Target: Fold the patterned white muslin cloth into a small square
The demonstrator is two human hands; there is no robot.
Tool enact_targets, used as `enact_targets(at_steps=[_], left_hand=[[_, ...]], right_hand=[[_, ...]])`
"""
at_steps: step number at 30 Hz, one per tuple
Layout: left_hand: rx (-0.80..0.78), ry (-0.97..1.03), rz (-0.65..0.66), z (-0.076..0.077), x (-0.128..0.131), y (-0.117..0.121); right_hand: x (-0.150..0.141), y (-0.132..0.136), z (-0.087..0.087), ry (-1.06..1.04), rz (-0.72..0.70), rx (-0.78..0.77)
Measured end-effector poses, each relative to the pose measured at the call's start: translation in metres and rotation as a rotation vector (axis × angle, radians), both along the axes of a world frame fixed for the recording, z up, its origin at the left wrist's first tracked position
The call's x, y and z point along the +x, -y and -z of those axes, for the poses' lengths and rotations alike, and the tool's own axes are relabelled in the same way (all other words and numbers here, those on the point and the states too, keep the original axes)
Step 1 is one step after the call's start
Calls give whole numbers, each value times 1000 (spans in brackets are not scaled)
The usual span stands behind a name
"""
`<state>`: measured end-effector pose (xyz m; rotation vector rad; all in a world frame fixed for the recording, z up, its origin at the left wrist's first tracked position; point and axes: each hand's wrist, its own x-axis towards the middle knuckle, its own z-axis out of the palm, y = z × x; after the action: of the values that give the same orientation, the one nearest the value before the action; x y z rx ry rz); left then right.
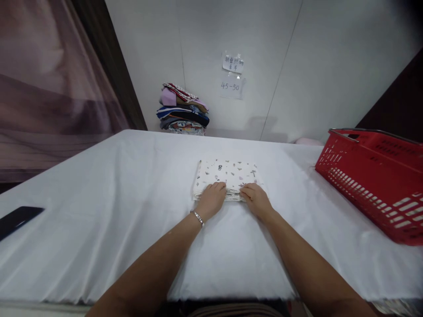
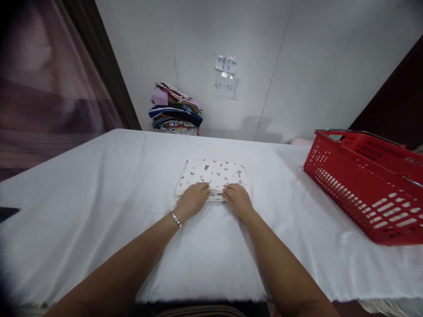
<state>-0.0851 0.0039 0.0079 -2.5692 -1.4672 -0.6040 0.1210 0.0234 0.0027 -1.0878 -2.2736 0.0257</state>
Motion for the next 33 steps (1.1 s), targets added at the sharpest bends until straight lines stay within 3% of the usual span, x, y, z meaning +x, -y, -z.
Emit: enact_targets(at_steps=[10,33], left_hand=[[35,48,31,5,-6,3],[24,27,-1,3,-6,1]], right_hand=[[0,8,-6,68,-68,-16],[0,7,-4,200,83,5]])
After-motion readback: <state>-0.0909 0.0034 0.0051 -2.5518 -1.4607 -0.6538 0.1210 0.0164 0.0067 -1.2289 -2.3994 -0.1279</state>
